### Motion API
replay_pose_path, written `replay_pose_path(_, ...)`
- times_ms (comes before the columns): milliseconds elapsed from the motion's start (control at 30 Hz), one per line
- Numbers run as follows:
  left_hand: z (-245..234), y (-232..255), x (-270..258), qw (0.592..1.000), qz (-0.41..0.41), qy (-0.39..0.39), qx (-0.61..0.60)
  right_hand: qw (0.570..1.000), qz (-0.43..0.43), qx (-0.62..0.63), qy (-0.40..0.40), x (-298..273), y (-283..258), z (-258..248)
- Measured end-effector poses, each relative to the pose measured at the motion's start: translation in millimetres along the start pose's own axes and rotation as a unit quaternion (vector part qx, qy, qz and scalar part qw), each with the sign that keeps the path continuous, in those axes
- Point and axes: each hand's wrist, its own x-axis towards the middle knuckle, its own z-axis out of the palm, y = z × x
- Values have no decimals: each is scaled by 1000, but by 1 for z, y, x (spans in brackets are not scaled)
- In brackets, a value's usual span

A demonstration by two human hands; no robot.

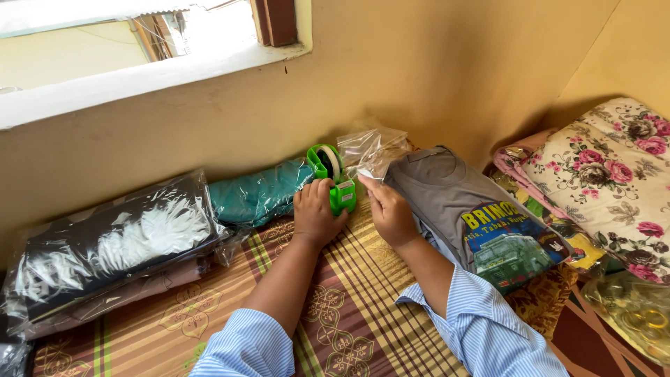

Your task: Packing folded t-shirts into clear plastic bags and sealing them with tape.

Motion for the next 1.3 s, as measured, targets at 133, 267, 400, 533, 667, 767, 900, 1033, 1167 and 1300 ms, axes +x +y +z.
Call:
replay_pose_path(133,9,-4,-1,999,5,33,13,990,-130,-50,18,-3,3,8)
replay_pose_path(267,-21,14,8,967,-185,-18,-174,960,-278,-34,23,0,-39,8)
replay_pose_path(400,-50,18,5,878,-330,-100,-333,927,-371,49,-24,-27,-46,25)
replay_pose_path(533,-62,4,-17,920,-245,-98,-289,910,-394,117,-58,-22,-90,20)
replay_pose_path(667,-76,-8,-41,964,-109,-94,-223,889,-427,140,-85,-7,-131,2)
replay_pose_path(767,-92,-22,-63,981,-22,-93,-169,880,-440,155,-94,-11,-134,7)
replay_pose_path(900,-117,-40,-92,985,109,-100,-88,871,-447,173,-113,-14,-133,11)
replay_pose_path(1033,-234,-7,-99,993,50,-62,-82,861,-454,192,-125,-23,-123,22)
replay_pose_path(1167,-233,-43,-157,973,-84,-132,-170,856,-459,193,-136,-26,-130,22)
replay_pose_path(1300,-289,-33,-177,936,-143,-156,-282,866,-429,211,-149,-49,-110,41)
